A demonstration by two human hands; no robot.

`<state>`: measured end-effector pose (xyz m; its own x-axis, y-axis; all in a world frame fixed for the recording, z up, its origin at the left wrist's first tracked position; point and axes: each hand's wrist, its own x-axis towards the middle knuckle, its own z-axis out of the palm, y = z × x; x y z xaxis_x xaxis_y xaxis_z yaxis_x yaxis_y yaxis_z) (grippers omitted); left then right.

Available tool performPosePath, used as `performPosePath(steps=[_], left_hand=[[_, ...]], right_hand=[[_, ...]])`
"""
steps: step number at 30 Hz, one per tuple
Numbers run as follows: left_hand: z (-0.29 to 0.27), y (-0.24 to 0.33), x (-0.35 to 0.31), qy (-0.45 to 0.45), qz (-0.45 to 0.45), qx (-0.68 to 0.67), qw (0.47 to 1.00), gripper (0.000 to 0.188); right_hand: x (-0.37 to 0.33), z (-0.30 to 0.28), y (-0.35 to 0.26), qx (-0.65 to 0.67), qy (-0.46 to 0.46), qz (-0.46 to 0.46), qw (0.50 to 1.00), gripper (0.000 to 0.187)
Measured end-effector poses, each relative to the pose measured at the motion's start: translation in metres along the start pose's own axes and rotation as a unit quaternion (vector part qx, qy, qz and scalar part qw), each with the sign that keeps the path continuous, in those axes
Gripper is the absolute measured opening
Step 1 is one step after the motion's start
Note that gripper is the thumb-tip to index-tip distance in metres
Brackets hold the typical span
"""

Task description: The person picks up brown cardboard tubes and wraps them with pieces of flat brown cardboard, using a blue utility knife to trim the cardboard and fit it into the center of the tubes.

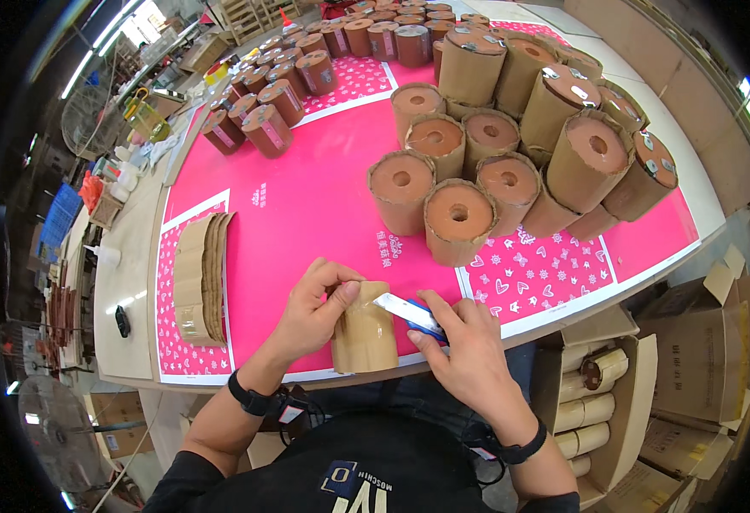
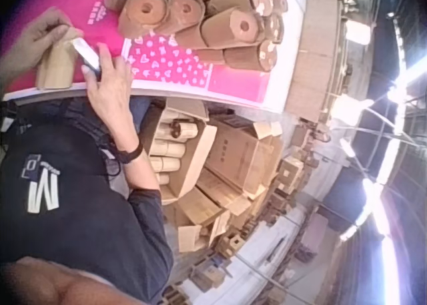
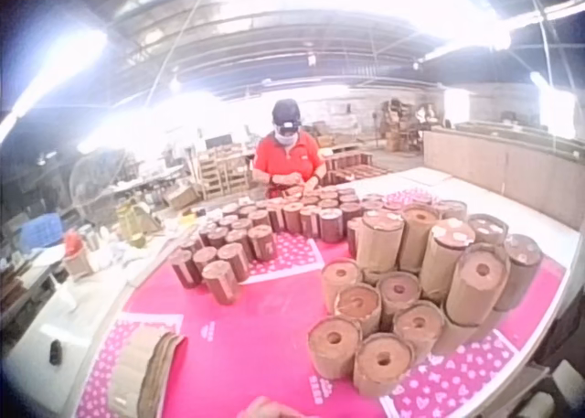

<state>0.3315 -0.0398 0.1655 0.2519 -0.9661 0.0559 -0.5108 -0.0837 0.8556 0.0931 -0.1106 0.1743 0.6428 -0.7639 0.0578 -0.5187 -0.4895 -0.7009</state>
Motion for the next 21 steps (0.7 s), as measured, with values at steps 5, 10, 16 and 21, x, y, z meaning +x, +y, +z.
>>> performPosePath(steps=[5,10,16,21], left_hand=[[0.008,0.003,0.001,0.05,0.016,-0.083,0.995,0.011],[0.019,0.001,-0.003,0.117,0.042,-0.07,0.99,0.006],[0.025,-0.001,-0.003,0.115,0.049,-0.102,0.987,0.006],[0.022,0.007,-0.002,0.081,0.02,-0.091,0.992,0.01]], right_hand=[[0.01,0.004,0.003,-0.028,0.006,-0.005,1.0,0.047],[0.012,0.005,0.004,-0.024,0.004,-0.002,1.0,0.046],[0.015,0.001,0.006,-0.04,0.012,-0.013,0.999,0.045],[0.015,-0.004,0.003,-0.044,0.006,-0.019,0.999,0.044]])
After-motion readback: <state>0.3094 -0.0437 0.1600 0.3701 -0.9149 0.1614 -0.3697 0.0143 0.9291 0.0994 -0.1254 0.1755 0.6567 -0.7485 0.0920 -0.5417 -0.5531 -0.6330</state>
